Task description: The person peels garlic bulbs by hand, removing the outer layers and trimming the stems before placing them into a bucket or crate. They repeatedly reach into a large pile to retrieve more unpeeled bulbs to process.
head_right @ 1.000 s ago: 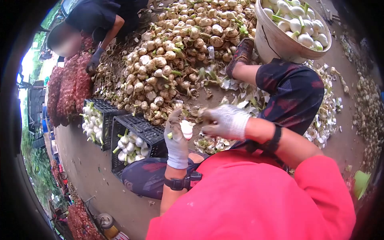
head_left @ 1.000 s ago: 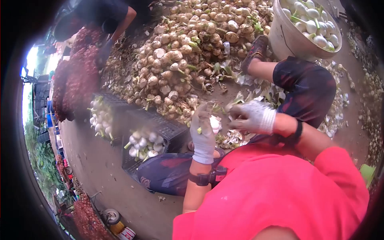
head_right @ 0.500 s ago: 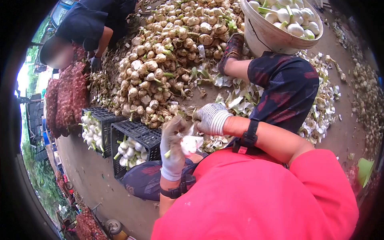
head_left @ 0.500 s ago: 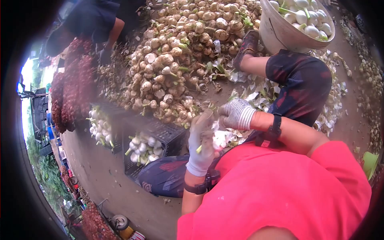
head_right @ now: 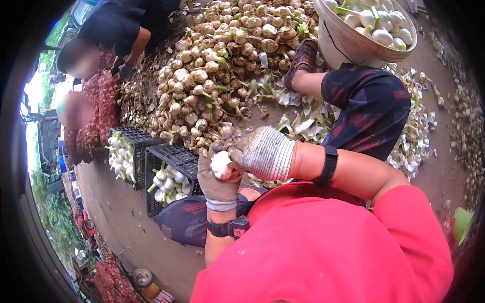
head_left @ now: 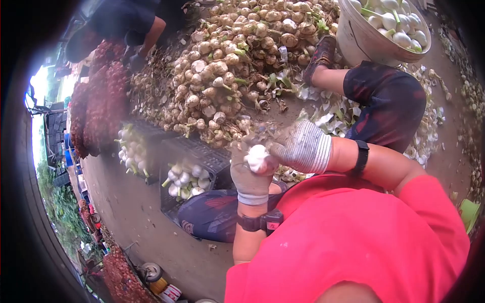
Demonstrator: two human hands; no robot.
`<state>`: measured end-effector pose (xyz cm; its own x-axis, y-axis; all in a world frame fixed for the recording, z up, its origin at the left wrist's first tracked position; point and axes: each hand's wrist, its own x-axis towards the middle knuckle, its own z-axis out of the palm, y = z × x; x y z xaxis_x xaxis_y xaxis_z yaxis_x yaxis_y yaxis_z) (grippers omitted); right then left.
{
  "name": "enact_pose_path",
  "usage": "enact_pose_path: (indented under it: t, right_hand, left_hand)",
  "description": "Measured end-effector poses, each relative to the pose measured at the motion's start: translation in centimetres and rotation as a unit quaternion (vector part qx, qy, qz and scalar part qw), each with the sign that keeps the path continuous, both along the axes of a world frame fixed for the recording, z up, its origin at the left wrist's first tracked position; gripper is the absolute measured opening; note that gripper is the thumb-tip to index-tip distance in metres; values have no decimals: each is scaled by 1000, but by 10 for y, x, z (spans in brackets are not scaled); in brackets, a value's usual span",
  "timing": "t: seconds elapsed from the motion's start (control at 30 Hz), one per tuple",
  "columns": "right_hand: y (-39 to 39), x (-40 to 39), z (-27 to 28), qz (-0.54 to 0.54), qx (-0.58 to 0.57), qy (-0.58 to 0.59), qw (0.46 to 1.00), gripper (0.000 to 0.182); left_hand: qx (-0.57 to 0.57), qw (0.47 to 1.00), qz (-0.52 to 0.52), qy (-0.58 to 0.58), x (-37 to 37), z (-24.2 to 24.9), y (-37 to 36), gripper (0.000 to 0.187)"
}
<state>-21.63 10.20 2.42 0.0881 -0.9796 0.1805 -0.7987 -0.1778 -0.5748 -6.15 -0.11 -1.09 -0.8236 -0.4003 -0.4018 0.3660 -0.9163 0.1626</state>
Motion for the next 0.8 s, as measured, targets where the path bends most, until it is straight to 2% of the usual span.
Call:
enact_pose_path:
  t: [0.03,0.07,0.1,0.13,0.2,0.23,0.27,0.3,0.33,0.37,0.4,0.43,0.47,0.5,0.53,0.57,0.6,0.63,0.67,0.73,0.8]
  right_hand:
    - [4,2,-1,13,53,22,998,19]
    - [11,3,-2,64,120,-9,991,15]
    - [21,5,-1,139,207,-222,943,16]
    - [30,4,2,205,283,-422,837,17]
    - [39,-14,9,311,255,-526,750,20]
    - [42,-17,15,145,309,-563,752,26]
    - [24,-13,-34,-82,285,-255,920,35]
    - [24,-17,-37,-75,182,-112,974,42]
    - [24,-26,-35,-67,77,41,994,49]
    - [17,-15,-2,-117,43,-26,992,54]
    - [9,-3,-8,-158,-39,-88,983,53]
    - [0,5,5,-174,24,-56,983,36]
    - [-6,9,4,-128,113,-28,985,22]
    - [-10,15,-12,-161,88,-42,982,17]
    - [-12,9,-11,-141,96,-32,985,16]
    - [-13,1,-21,-183,108,9,977,17]
    - [-13,-8,-39,-223,121,47,966,18]
    - [-7,-28,-60,-223,151,63,961,18]
    - [-14,-49,-77,-241,295,24,924,22]
    - [13,-56,-53,-234,192,171,937,44]
    - [16,-41,-28,-199,82,152,965,58]
  left_hand:
    - [-15,996,44,-79,-2,3,1,41]
    - [-30,983,87,-158,-7,12,1,38]
    - [-34,975,160,-149,-17,20,3,36]
    - [-36,974,163,-151,-15,14,-2,36]
    - [31,980,176,-87,-7,-2,-9,36]
    - [17,982,167,-85,-6,-6,-10,32]
    - [14,985,156,-75,-11,-2,-9,32]
    - [-65,972,159,-160,-14,1,-5,30]
    - [-142,948,160,-237,-18,3,0,29]
    - [-240,921,148,-271,-19,-4,4,32]
    - [-334,885,138,-295,-21,-13,10,35]
    - [-412,834,69,-359,-20,-13,17,34]
    - [-490,767,5,-415,-20,-13,19,34]
    - [-316,908,29,-274,-21,-13,16,32]
    - [-116,985,41,-123,-22,-14,13,31]
    - [-212,926,54,-308,-27,-1,16,26]
    - [-202,954,74,-211,-27,-8,16,22]
    - [-184,961,96,-185,-26,-9,13,23]
    - [-166,966,121,-160,-25,-9,9,25]
    - [-184,962,104,-171,-28,-27,-7,31]
    - [-204,958,85,-185,-42,-19,-7,38]
